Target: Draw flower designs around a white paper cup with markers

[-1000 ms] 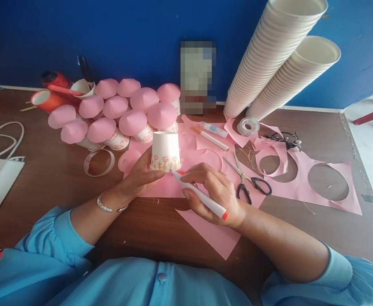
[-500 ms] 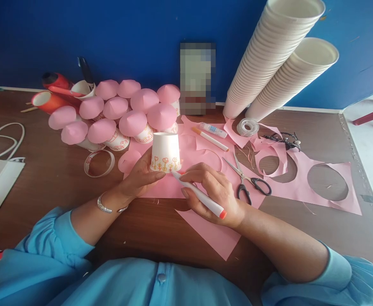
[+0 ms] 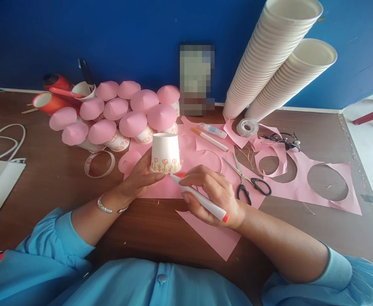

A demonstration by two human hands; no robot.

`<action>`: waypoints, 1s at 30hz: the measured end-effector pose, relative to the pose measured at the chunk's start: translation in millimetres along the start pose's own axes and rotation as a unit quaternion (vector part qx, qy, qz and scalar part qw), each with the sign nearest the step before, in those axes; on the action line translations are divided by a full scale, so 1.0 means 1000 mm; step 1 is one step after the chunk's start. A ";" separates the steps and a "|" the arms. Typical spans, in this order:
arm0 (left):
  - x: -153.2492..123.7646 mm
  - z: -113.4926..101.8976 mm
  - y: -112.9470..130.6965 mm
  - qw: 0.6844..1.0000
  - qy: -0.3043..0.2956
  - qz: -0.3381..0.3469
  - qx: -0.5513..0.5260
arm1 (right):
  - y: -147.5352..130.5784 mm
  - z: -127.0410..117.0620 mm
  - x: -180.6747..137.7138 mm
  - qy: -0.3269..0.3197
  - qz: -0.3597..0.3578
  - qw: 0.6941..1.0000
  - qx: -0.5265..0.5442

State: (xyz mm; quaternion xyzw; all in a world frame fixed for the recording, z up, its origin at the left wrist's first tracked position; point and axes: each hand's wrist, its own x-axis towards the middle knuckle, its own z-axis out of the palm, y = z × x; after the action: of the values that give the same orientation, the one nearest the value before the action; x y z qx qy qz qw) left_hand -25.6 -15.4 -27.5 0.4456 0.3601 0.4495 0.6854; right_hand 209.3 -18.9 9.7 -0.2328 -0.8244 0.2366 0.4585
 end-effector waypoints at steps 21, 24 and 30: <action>0.002 0.002 0.001 0.997 -0.018 -0.007 -0.076 | 0.000 0.000 0.000 -0.003 -0.004 1.000 -0.011; 0.001 0.003 0.002 0.997 -0.020 -0.009 -0.070 | 0.001 0.000 0.000 -0.006 -0.004 1.000 -0.013; 0.001 0.002 0.001 0.998 -0.014 -0.010 -0.062 | 0.001 0.001 -0.001 -0.006 0.012 1.000 -0.001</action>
State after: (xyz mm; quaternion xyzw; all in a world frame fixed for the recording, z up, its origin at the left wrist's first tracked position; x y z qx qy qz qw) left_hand -23.5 -15.1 -25.8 0.4053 0.3261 0.4578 0.7210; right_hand 209.2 -18.6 8.5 -0.2414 -0.8244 0.2425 0.4508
